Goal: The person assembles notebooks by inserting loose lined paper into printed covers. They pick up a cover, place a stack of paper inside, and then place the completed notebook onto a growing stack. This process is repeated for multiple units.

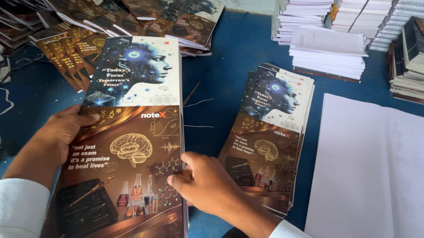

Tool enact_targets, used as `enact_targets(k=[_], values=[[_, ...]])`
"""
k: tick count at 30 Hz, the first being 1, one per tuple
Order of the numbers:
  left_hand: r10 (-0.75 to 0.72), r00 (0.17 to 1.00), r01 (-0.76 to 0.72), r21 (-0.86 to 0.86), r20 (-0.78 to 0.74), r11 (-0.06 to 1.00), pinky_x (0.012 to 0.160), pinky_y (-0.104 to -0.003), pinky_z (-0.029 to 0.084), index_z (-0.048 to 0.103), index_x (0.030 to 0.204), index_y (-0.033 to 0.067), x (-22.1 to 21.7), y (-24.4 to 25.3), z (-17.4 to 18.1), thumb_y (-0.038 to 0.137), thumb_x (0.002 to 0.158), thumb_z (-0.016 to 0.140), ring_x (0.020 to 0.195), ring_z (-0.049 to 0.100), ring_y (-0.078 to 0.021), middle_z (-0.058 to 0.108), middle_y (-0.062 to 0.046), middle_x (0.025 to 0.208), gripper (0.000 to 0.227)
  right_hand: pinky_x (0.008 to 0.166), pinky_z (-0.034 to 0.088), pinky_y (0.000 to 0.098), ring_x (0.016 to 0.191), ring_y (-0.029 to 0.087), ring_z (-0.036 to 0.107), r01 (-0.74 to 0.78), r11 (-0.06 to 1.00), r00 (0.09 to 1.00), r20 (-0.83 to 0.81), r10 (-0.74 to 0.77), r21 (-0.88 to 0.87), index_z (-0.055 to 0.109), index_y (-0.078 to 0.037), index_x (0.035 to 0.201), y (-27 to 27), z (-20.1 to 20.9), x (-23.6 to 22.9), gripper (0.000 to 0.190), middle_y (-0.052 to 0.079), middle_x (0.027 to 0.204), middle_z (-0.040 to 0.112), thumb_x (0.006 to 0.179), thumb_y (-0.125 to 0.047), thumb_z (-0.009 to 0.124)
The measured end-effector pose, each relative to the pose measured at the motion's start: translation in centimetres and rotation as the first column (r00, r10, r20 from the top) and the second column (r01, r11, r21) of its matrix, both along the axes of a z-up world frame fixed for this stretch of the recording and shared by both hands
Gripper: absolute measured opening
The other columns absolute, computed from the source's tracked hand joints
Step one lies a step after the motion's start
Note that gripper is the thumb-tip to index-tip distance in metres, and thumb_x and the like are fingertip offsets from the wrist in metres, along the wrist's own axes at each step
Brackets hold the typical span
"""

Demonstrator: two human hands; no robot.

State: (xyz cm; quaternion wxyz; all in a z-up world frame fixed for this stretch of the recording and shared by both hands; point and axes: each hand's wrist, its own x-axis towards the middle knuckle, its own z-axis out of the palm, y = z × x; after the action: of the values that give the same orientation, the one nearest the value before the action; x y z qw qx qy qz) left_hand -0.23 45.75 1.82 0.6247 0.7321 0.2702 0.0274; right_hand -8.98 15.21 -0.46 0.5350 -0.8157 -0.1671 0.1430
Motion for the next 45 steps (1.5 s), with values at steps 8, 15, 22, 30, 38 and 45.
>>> enact_targets(k=[8, 15, 22, 30, 38, 45], values=[[-0.002, 1.000, 0.000, 0.070, 0.022, 0.998, 0.070, -0.036, 0.059, 0.067, 0.133, 0.0086, -0.4, -0.5, -0.6, 0.015, 0.089, 0.072, 0.086, 0.072, -0.0219, 0.075, -0.012, 0.111, 0.044, 0.093, 0.055, 0.0433, 0.094, 0.034, 0.075, 0.026, 0.913, 0.972, 0.223, 0.071, -0.407, 0.056, 0.004, 0.134, -0.3, 0.2, 0.0, 0.063, 0.022, 0.094, 0.076, 0.089, -0.039, 0.066], [-0.044, 0.998, 0.023, 0.496, 0.032, 0.868, 0.079, -0.044, 0.057, 0.068, 0.129, 0.0049, -0.7, -0.8, -1.0, 0.022, 0.088, 0.077, 0.094, 0.073, -0.0332, 0.075, -0.018, 0.108, 0.046, 0.093, 0.055, 0.0467, 0.102, 0.037, 0.071, -0.009, 0.875, 0.980, 0.171, 0.104, -0.484, 0.055, 0.005, 0.133, 0.2, 0.7, 0.5, 0.062, 0.025, 0.106, 0.071, 0.091, -0.039, 0.065], [0.036, 0.987, 0.132, 0.923, -0.156, 0.361, 0.099, -0.051, 0.047, 0.070, 0.128, 0.0343, -1.5, -3.3, -0.3, 0.041, 0.087, 0.074, 0.131, 0.049, -0.0372, 0.053, -0.012, 0.140, 0.042, 0.088, 0.056, 0.0488, 0.095, 0.038, 0.073, -0.028, 0.853, 0.991, 0.097, 0.092, -0.521, 0.063, 0.000, 0.115, 0.4, 1.1, 0.1, 0.043, 0.021, 0.097, 0.074, 0.094, -0.038, 0.060], [-0.060, 0.975, 0.217, 0.884, -0.212, 0.413, 0.109, -0.051, 0.046, 0.068, 0.133, 0.0331, -0.5, -1.4, -1.9, 0.043, 0.090, 0.070, 0.136, 0.052, -0.0376, 0.059, -0.012, 0.141, 0.045, 0.090, 0.055, 0.0482, 0.100, 0.038, 0.072, 0.030, 0.887, 0.985, 0.166, 0.053, -0.461, 0.048, -0.007, 0.146, -1.8, -0.2, -0.6, 0.073, 0.023, 0.103, 0.075, 0.092, -0.055, 0.057], [-0.017, 0.962, 0.266, 0.926, -0.272, 0.269, 0.103, -0.056, 0.048, 0.070, 0.132, 0.0260, 0.3, -2.4, -2.3, 0.037, 0.096, 0.063, 0.136, 0.049, -0.0398, 0.055, -0.012, 0.145, 0.038, 0.078, 0.060, 0.0395, 0.078, 0.027, 0.075, 0.201, 0.908, 0.973, 0.181, -0.142, -0.369, 0.045, -0.010, 0.147, -9.3, 1.5, 0.4, 0.072, 0.015, 0.112, 0.075, 0.093, -0.059, 0.049], [-0.043, 0.978, 0.207, 0.944, -0.203, 0.256, 0.106, -0.064, 0.036, 0.066, 0.133, 0.0146, -0.5, -8.7, -0.3, 0.025, 0.088, 0.064, 0.137, 0.046, -0.0381, 0.053, -0.017, 0.145, 0.046, 0.070, 0.062, 0.0346, 0.063, 0.023, 0.077, 0.268, 0.922, 0.958, 0.177, -0.225, -0.281, 0.041, -0.004, 0.147, -16.5, 4.4, -1.9, 0.075, 0.013, 0.120, 0.066, 0.094, -0.057, 0.049]])
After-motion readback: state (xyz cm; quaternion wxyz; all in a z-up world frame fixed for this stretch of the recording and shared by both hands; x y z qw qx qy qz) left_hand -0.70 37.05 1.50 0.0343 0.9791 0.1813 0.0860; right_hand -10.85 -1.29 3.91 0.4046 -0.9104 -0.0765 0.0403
